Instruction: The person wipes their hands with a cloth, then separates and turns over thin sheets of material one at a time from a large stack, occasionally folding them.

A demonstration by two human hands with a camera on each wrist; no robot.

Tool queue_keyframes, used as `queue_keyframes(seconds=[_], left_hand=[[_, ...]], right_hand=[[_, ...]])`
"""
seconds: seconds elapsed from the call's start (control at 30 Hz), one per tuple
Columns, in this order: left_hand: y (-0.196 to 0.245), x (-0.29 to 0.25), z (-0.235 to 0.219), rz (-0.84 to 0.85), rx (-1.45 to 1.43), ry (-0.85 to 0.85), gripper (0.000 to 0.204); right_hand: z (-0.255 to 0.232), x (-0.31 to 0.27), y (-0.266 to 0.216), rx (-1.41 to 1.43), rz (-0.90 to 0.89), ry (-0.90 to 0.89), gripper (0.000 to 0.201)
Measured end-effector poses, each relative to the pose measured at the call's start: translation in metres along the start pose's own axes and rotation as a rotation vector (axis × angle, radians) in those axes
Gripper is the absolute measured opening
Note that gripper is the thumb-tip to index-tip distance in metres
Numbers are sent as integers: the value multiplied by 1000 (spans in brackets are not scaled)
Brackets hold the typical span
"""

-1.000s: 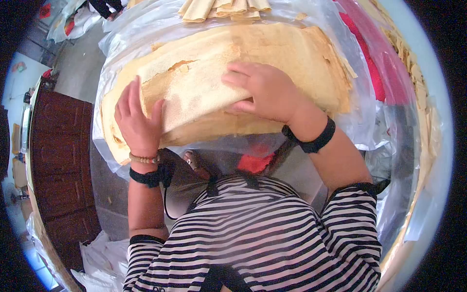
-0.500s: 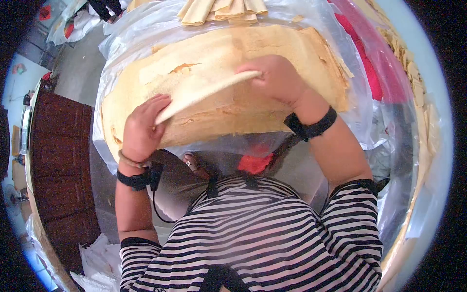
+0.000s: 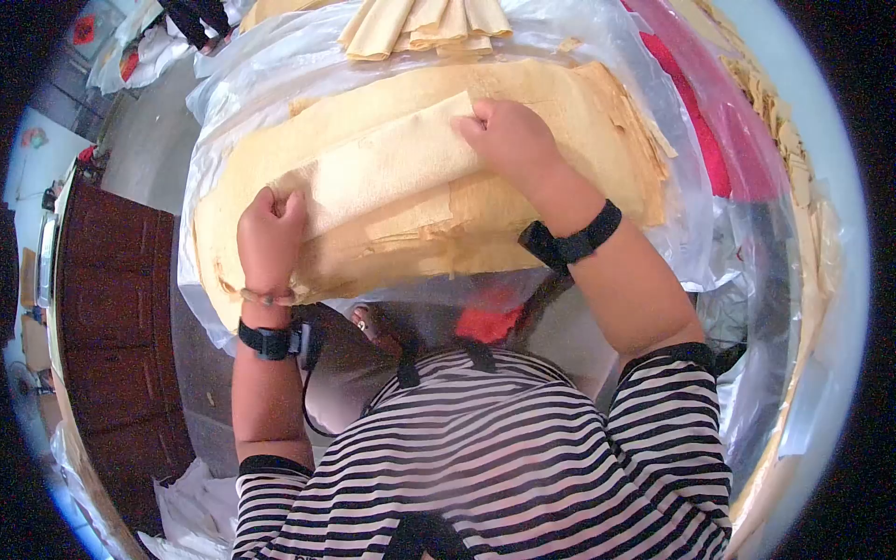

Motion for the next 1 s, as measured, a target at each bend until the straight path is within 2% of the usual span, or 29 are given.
queue_keyframes(seconds=[0.1, 0.13, 0.23, 0.27, 0.33, 0.43, 0.53, 0.63, 0.7, 0.8, 0.9, 0.93, 0.97, 1.0], left_hand=[[42, -21, -22, 257, 429, 437, 38], [54, -26, -24, 322, 407, 438, 51], [100, -35, -1, 822, 255, 293, 50], [97, -31, 28, 883, 198, 93, 45], [90, -23, 38, 811, 141, 18, 44], [92, -17, 41, 774, 136, -41, 43], [98, 0, 37, 724, 163, -123, 42], [110, 27, 34, 609, 167, -253, 38], [106, 45, 44, 553, 109, -391, 34], [100, 57, 63, 344, -125, -690, 29], [131, 91, 45, 282, -256, -583, 29], [139, 107, 46, 230, -428, -572, 28], [145, 135, 45, 240, -244, -501, 27], [162, 149, 44, 171, -406, -450, 27]], right_hand=[[0, -2, -6, -56, -29, 60, 38], [-1, -2, -9, -73, -50, 84, 38], [-1, -2, -20, -235, -70, 73, 40], [1, 0, -20, -260, -37, 22, 40], [3, 4, -18, -302, 31, -68, 40], [-22, -24, -56, -410, -283, 411, 43], [19, -41, -63, -354, -622, 168, 52], [14, -39, -55, -269, -562, 63, 55], [-1, -44, -49, -162, -500, 99, 53], [-43, -60, -33, -29, -413, 141, 50], [-89, -102, -3, -19, -354, 260, 45], [-96, -118, 13, 51, -311, 286, 39], [-101, -134, 28, 118, -266, 313, 34], [-89, -144, 38, 222, -254, 173, 30]])
Point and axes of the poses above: each hand's wrist, its own x-axis towards the middle knuckle, its own z-axis out of the palm, y = z × x, the point moved 10 cm from there along x, towards the middle knuckle, and after that the axes turned 1 degree about y, right-handed, at the moved point
